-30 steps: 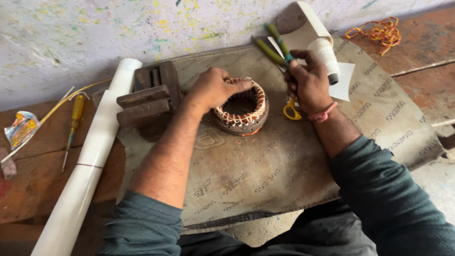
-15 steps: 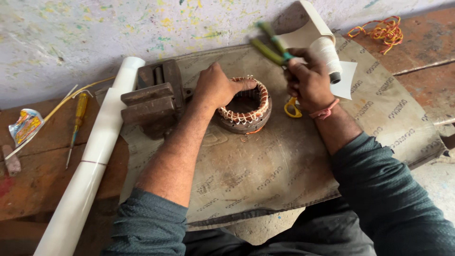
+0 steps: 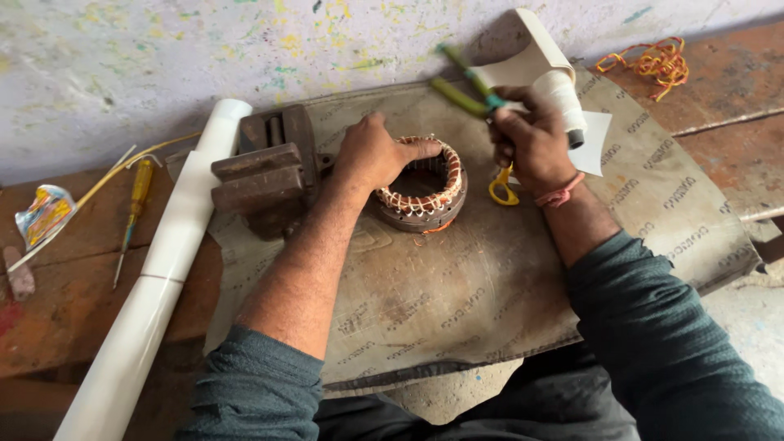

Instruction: The person works on the internal coils of a motor stator, using pliers to cut or pull wires and then handling the copper windings by hand on a workbench.

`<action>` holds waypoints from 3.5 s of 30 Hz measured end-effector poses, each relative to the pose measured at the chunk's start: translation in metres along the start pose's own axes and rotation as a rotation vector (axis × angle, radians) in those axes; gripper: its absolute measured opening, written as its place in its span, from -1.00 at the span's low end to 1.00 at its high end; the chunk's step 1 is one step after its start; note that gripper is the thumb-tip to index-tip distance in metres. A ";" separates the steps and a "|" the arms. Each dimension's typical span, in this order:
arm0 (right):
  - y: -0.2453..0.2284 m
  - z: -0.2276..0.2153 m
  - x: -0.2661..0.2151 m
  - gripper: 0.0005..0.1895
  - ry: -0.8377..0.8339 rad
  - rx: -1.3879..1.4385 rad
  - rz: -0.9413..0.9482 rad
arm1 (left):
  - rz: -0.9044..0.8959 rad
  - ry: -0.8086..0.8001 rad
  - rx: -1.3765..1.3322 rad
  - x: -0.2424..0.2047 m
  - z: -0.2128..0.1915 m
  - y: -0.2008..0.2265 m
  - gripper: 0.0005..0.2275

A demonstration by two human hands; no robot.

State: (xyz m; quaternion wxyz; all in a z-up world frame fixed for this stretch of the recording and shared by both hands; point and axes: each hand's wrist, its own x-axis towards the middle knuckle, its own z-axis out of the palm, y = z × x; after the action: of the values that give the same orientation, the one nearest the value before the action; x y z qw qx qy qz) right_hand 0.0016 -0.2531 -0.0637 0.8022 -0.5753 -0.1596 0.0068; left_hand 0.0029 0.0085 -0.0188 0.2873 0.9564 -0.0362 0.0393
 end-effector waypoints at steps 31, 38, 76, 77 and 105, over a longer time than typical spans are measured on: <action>-0.002 -0.007 -0.004 -0.74 0.025 -0.124 -0.047 | 0.160 0.231 -0.956 -0.025 0.054 -0.063 -0.53; -0.004 -0.004 -0.001 -0.76 0.091 -0.130 -0.015 | 0.145 0.198 -0.992 -0.029 0.050 -0.062 -0.56; 0.008 0.010 -0.009 -0.89 0.014 -1.216 -0.432 | 0.079 -0.173 0.235 -0.012 -0.028 0.013 -0.84; 0.011 0.011 -0.010 -0.90 0.024 -1.214 -0.449 | 0.071 -0.231 0.286 -0.010 -0.026 0.013 -0.83; 0.018 0.009 -0.008 -0.87 0.042 -1.244 -0.434 | 0.463 0.562 -0.426 -0.075 0.031 -0.045 -0.66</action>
State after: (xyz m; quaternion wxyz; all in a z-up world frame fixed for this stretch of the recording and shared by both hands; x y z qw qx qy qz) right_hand -0.0051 -0.2402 -0.0798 0.3063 -0.8864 -0.2304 -0.2597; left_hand -0.0663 0.0325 -0.0767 0.4609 0.7942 -0.1777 0.3538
